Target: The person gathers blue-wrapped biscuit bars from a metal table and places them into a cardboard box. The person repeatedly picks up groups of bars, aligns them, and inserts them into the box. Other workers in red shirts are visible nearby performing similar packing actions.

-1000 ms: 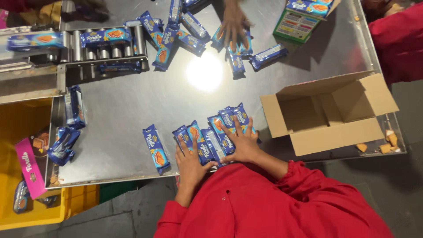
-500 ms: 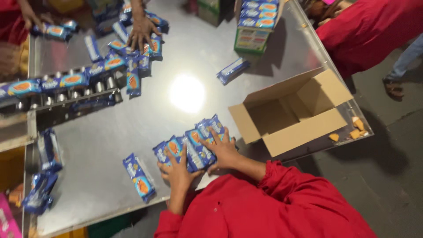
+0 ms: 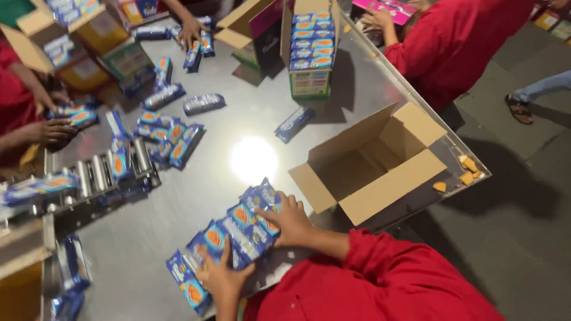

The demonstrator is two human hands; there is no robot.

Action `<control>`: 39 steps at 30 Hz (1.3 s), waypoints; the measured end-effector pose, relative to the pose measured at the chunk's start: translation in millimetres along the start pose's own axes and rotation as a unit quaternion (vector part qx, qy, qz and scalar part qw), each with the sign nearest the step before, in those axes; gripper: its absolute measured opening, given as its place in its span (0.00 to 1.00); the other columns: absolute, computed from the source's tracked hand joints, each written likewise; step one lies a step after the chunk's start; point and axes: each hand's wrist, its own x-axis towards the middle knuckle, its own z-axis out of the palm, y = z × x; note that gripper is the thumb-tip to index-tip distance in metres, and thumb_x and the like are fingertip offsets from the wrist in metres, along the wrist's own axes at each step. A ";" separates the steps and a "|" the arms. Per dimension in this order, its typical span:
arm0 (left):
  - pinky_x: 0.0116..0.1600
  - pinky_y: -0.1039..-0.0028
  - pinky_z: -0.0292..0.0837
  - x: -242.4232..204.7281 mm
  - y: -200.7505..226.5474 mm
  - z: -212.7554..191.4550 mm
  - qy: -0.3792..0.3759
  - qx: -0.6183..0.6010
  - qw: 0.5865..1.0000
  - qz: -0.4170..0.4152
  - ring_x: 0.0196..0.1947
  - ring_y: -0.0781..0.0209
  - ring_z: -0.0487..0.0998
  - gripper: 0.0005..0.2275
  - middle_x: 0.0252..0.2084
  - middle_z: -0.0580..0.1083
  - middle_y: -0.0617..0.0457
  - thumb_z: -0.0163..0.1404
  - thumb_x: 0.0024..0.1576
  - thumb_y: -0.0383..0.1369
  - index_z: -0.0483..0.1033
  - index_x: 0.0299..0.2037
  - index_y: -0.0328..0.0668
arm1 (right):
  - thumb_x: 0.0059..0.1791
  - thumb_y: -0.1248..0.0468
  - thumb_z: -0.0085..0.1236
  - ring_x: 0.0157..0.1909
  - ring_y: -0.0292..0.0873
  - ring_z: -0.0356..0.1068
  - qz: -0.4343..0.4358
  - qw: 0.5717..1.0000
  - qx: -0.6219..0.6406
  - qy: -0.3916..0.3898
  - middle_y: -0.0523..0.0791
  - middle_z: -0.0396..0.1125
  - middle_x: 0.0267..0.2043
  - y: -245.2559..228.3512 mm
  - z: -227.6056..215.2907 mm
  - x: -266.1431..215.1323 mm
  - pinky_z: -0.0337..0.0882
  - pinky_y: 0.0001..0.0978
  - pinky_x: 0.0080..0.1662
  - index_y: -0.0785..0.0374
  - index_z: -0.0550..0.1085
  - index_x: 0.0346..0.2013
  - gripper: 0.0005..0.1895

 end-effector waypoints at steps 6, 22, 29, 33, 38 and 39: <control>0.69 0.42 0.53 -35.6 55.5 -95.0 0.137 -0.020 0.988 0.074 0.67 0.18 0.52 0.46 0.78 0.45 0.27 0.70 0.26 0.49 0.70 0.64 0.69 | 0.33 0.39 0.76 0.63 0.66 0.54 -0.082 0.981 -0.022 0.175 0.63 0.47 0.71 -29.0 -95.1 -40.1 0.57 0.60 0.60 0.31 0.66 0.69 0.50; 0.60 0.25 0.53 35.6 320.9 -8.3 -0.227 -0.102 0.939 0.238 0.67 0.07 0.45 0.42 0.78 0.44 0.39 0.65 0.43 0.55 0.62 0.70 0.68 | 0.22 0.44 0.78 0.62 0.66 0.59 0.191 0.971 -0.142 0.025 0.63 0.60 0.60 206.2 -234.7 -113.3 0.63 0.52 0.64 0.30 0.69 0.67 0.57; 0.67 0.30 0.48 84.0 345.1 67.1 -0.295 -0.020 0.940 0.169 0.66 0.03 0.46 0.46 0.77 0.41 0.34 0.54 0.48 0.67 0.53 0.76 0.60 | 0.16 0.34 0.75 0.56 0.59 0.69 0.148 0.967 -0.145 -0.145 0.59 0.69 0.51 282.3 -237.8 -23.1 0.68 0.46 0.61 0.31 0.71 0.63 0.59; 0.69 0.30 0.44 111.5 336.7 114.7 -0.318 -0.026 0.936 0.150 0.67 0.04 0.45 0.38 0.78 0.39 0.33 0.43 0.57 0.64 0.48 0.77 0.66 | 0.24 0.31 0.71 0.65 0.64 0.60 0.126 0.960 -0.203 -0.144 0.63 0.60 0.63 305.2 -204.4 8.9 0.61 0.52 0.65 0.30 0.68 0.67 0.57; 0.71 0.27 0.36 156.2 322.4 162.5 -0.422 -0.040 0.896 0.137 0.73 0.17 0.43 0.27 0.80 0.36 0.43 0.32 0.63 0.56 0.42 0.75 0.86 | 0.40 0.25 0.55 0.77 0.76 0.38 0.182 0.926 -0.232 -0.236 0.61 0.35 0.79 321.3 -154.7 49.3 0.48 0.66 0.70 0.28 0.54 0.75 0.51; 0.71 0.30 0.39 164.1 317.6 165.9 -0.439 -0.055 0.883 0.158 0.74 0.20 0.42 0.27 0.79 0.38 0.39 0.34 0.64 0.56 0.43 0.75 0.88 | 0.41 0.25 0.55 0.77 0.75 0.35 0.204 0.912 -0.231 -0.272 0.60 0.32 0.80 323.0 -148.7 56.7 0.46 0.66 0.71 0.29 0.51 0.76 0.52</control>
